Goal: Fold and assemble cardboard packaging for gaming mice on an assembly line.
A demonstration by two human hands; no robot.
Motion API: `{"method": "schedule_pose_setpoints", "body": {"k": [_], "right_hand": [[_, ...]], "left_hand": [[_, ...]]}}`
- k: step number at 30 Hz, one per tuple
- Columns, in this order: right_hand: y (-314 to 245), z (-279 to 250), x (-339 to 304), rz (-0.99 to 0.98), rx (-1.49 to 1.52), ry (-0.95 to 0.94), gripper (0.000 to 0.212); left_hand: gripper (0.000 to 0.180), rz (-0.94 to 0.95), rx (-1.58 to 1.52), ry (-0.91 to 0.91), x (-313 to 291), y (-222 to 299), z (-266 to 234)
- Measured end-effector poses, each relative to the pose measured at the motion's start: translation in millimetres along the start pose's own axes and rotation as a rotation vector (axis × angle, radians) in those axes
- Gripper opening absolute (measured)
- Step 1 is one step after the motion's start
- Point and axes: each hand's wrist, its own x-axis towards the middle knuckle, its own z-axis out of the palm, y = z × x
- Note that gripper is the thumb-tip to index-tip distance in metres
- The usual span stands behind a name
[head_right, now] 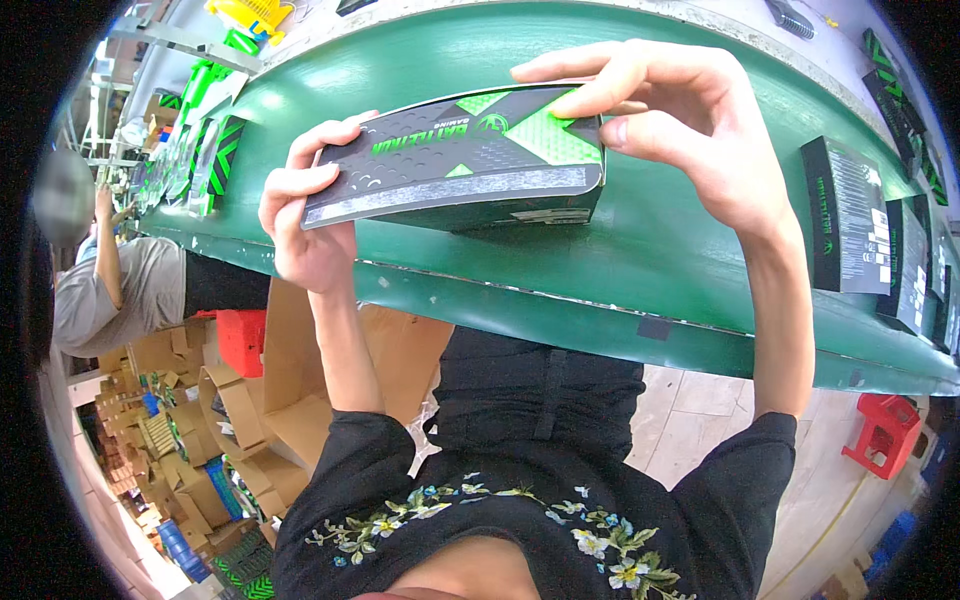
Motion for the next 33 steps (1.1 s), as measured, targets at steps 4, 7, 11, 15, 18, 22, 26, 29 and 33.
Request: {"method": "schedule_pose_setpoints", "body": {"k": [4, 7, 11, 15, 18, 22, 26, 29, 33], "right_hand": [[-4, -3, -9, 0.022, -0.048, 0.002, 0.022], [-10, -6, -14, 0.067, -0.077, 0.004, 0.024], [-30, -2, -10, 0.19, 0.12, 0.029, 0.023], [-37, 19, -14, 0.076, -0.264, 0.074, 0.027], [-38, 23, -17, 0.077, -0.289, 0.136, 0.032], [-36, 25, -16, -0.073, -0.81, 0.071, 0.037], [-13, 34, -29, -0.273, -0.929, 0.198, 0.033], [-4, 45, -28, -0.325, -0.882, 0.34, 0.036], [9, 59, -23, -0.335, -0.66, 0.548, 0.037]], "left_hand": [[0.026, -0.055, 0.035, -0.027, 1, 6, 4], [0.03, -0.041, 0.144, -0.081, 4, 7, 5], [0.035, -0.062, 0.181, -0.091, 3, 6, 6], [0.037, -0.06, 0.18, -0.039, -1, 5, 13], [0.038, -0.045, 0.208, -0.04, -1, 4, 18], [0.037, 0.043, 0.404, -0.001, -3, 0, 23], [0.036, 0.209, 0.483, 0.098, -7, -14, 35], [0.036, 0.168, 0.483, 0.185, -7, -11, 50], [0.035, 0.003, 0.408, 0.304, -7, -4, 69]]}}
